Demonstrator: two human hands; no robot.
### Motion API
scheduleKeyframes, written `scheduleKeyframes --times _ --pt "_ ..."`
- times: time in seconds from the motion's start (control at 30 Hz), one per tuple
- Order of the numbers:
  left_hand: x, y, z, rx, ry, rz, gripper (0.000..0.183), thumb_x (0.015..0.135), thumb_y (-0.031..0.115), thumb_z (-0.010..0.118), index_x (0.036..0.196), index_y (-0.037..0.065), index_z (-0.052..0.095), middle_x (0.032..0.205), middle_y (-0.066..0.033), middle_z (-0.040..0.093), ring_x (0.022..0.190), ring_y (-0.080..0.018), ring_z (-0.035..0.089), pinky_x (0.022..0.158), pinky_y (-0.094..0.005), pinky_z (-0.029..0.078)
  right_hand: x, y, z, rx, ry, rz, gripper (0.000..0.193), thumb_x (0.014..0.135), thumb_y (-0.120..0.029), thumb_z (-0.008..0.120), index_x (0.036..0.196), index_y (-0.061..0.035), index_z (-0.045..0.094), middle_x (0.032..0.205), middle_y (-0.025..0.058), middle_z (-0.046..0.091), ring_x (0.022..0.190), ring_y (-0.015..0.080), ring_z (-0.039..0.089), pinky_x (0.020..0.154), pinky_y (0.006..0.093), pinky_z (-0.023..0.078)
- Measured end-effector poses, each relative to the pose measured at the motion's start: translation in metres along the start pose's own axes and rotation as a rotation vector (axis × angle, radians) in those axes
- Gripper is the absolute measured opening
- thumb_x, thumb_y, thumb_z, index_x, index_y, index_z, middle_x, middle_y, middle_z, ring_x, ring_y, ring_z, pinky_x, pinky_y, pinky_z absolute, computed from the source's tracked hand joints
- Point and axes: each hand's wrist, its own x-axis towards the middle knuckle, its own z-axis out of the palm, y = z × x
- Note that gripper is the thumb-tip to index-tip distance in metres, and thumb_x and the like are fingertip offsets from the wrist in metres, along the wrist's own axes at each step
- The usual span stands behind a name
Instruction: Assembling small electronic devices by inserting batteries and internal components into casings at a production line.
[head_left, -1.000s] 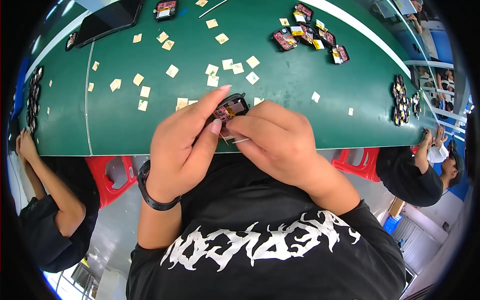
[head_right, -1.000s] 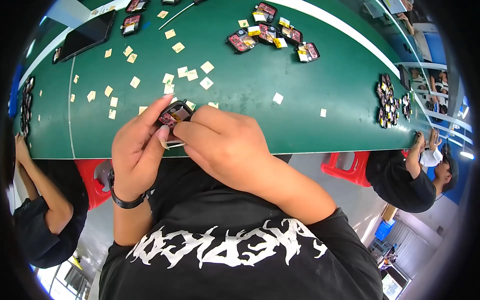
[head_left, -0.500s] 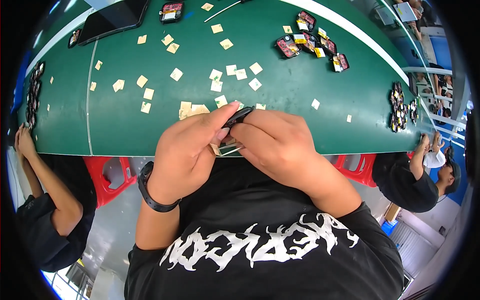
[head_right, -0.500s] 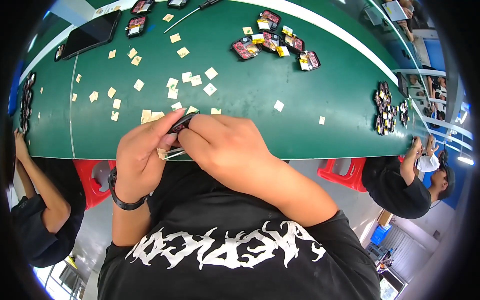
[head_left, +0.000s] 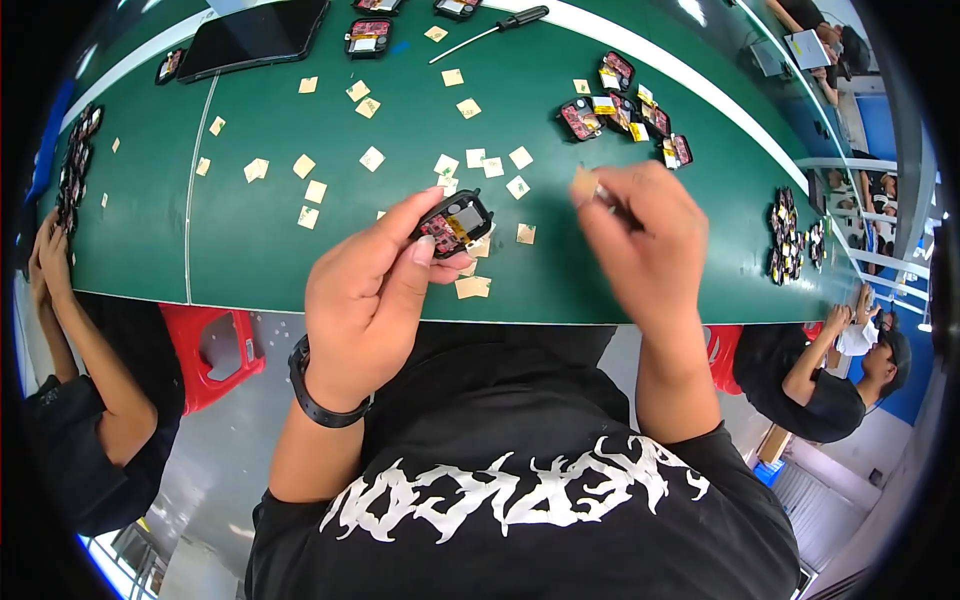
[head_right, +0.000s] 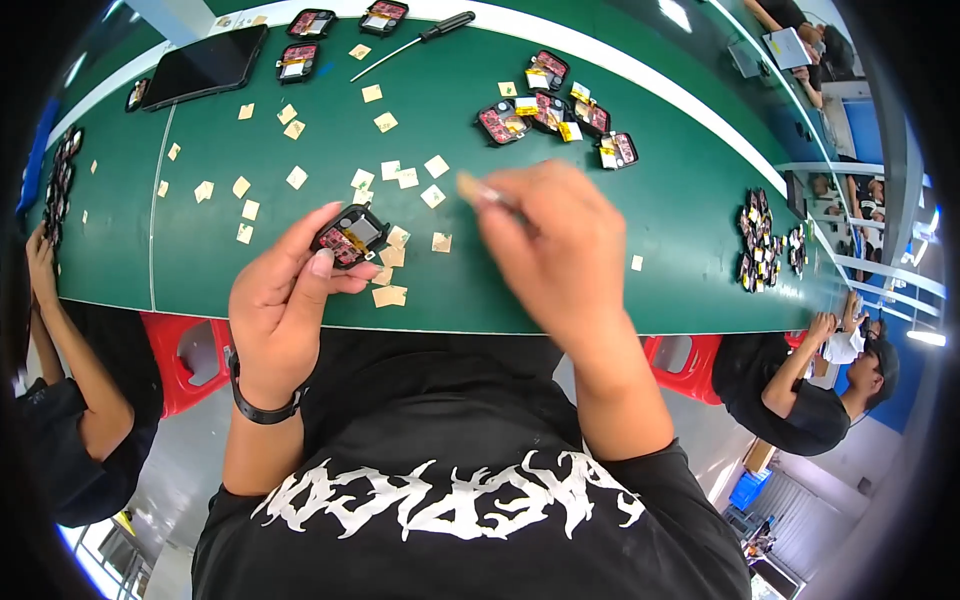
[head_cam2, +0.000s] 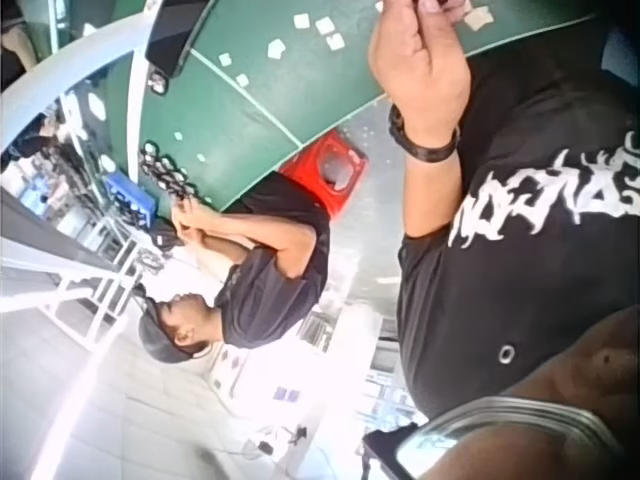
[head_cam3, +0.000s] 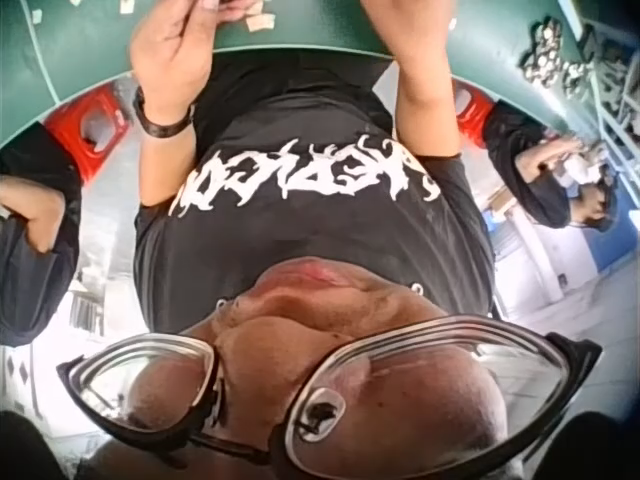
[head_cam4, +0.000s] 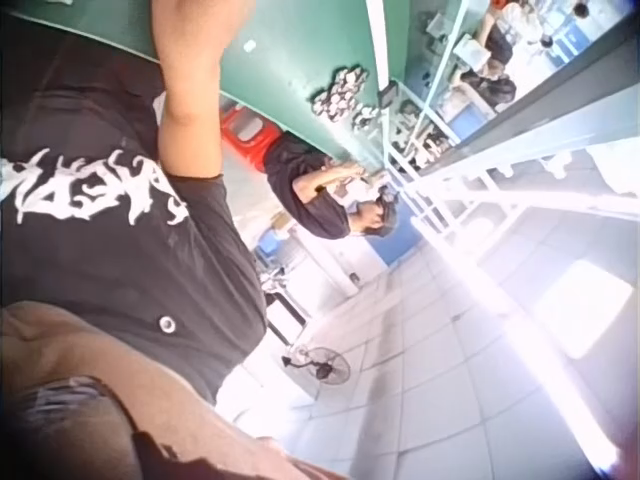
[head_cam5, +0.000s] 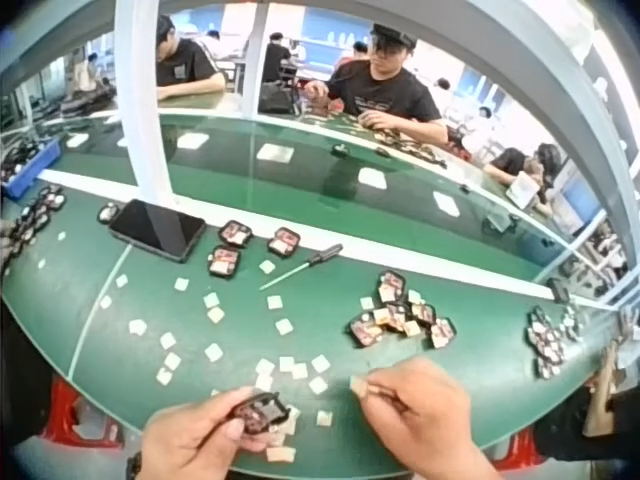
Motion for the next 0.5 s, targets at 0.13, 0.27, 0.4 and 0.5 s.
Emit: scheduleKeyframes --times 0.13,0.27,0.4,0.5 --pt "0.000 -0.002 -0.003 0.083 -0.056 0.048 0.035 0.106 0.002 0.050 0.139 -0.008 0.057 0.110 -0.0157 0.072 0.093 -0.0211 0.076 0.083 -0.0275 0.058 0.011 0.026 0.002 -0.359 0.047 -0.062 0.016 0.084 -0.005 0.076 0.100 -0.0054 0.073 0.086 0.0081 0.065 0.073 0.0267 0.065 0.064 0.0380 0.053" --pt "0.001 -0.003 -0.007 0.130 -0.064 0.104 0.035 0.105 0.001 0.051 0.138 -0.008 0.057 0.110 -0.0160 0.072 0.093 -0.0211 0.076 0.082 -0.0277 0.058 0.021 0.035 0.008 -0.567 -0.012 -0.116 0.022 0.085 -0.008 0.076 0.106 -0.0063 0.072 0.092 0.0084 0.064 0.078 0.0297 0.066 0.067 0.0400 0.054" --pt "-0.004 0.009 -0.008 0.188 0.015 0.086 0.034 0.104 0.000 0.051 0.136 -0.007 0.059 0.108 -0.0155 0.071 0.092 -0.0205 0.075 0.080 -0.0276 0.058 0.023 0.045 0.011 -0.499 -0.007 -0.173 0.023 0.084 -0.007 0.076 0.106 -0.0065 0.071 0.092 0.0084 0.064 0.080 0.0306 0.066 0.068 0.0411 0.054" --pt "-0.008 0.020 -0.031 0.284 0.170 0.069 0.032 0.103 -0.001 0.050 0.132 -0.006 0.063 0.105 -0.0127 0.071 0.084 -0.0158 0.073 0.074 -0.0253 0.057 0.009 0.032 0.005 -0.468 -0.101 -0.131 0.029 0.079 -0.006 0.077 0.107 -0.0075 0.070 0.090 0.0083 0.063 0.082 0.0313 0.066 0.070 0.0415 0.054"
